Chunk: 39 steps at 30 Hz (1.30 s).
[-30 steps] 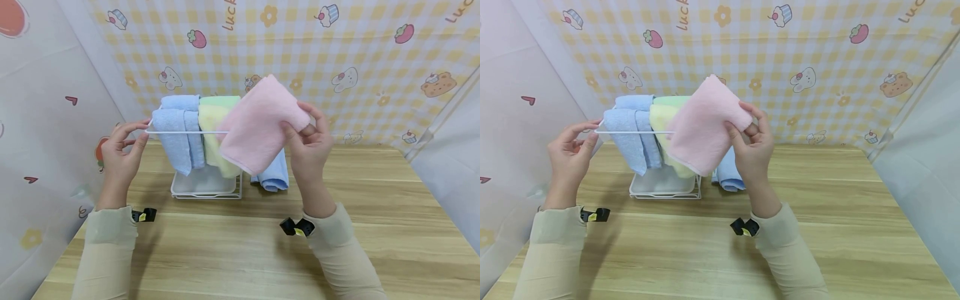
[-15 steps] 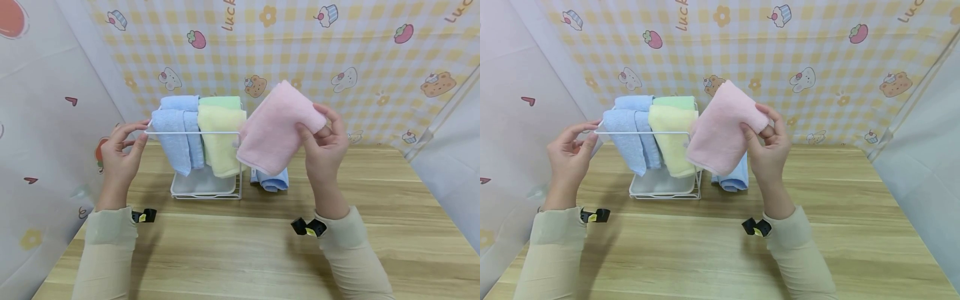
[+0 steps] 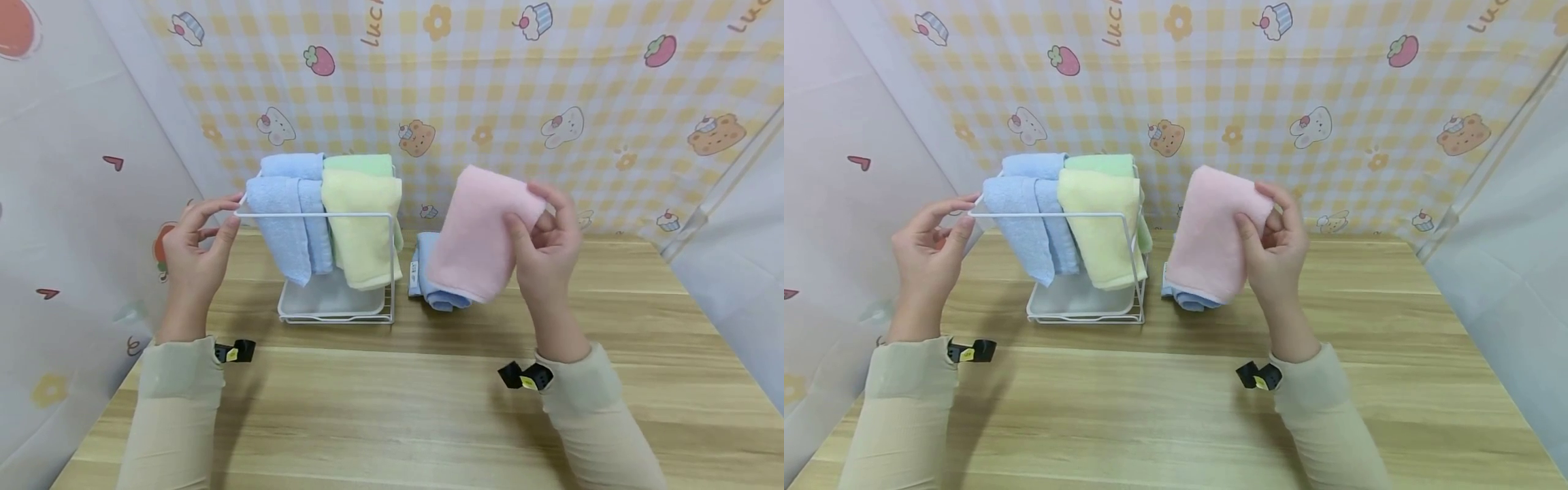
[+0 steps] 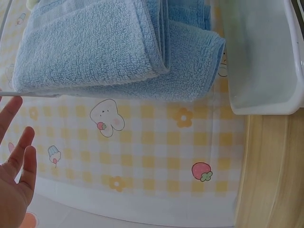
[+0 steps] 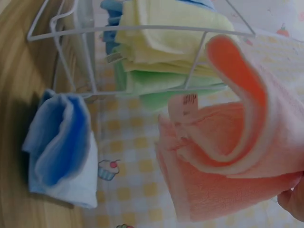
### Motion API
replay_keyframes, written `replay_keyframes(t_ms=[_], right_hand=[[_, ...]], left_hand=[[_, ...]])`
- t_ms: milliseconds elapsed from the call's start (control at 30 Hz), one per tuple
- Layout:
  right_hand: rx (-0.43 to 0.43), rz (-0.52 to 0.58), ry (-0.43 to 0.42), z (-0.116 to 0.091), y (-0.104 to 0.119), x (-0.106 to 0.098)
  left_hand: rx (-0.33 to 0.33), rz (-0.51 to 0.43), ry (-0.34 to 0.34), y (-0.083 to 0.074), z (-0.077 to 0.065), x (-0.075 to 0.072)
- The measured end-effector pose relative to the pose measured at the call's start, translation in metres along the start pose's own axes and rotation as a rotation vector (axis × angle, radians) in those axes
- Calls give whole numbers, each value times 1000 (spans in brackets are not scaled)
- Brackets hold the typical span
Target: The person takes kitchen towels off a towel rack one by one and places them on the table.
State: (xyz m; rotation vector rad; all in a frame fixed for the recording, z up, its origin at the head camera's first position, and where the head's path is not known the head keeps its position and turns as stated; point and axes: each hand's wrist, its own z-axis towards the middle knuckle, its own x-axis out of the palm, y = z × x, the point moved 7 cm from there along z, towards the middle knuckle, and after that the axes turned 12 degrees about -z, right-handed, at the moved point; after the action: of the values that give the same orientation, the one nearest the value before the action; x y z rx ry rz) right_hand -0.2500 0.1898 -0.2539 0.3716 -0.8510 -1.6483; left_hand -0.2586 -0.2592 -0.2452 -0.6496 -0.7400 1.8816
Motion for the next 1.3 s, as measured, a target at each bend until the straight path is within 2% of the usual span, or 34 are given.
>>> replay_keyframes(t_ms=[200,333,567,833,933,1100,1300], right_hand=[[42,-77,99,-5,-13,-8],[87,-96,186,-8,-22,-11],[189,-68,345,-14,-38,-15],[228,-128,463,-12,-60,-25],[257,-181,510,-12,-71,-28],[356,-243,570,-9,-98,-26],[423,-273,625,-8,-126,-23]], left_hand=[[12,-16,-2,0,1,1],[2,-6,-5,1,1,1],[-13,12,-4,1,1,2],[-16,22,1,3,-1,4],[-3,8,-3,4,-1,3],[23,-18,-31,4,1,-1],[-12,-25,-22,5,-2,0]])
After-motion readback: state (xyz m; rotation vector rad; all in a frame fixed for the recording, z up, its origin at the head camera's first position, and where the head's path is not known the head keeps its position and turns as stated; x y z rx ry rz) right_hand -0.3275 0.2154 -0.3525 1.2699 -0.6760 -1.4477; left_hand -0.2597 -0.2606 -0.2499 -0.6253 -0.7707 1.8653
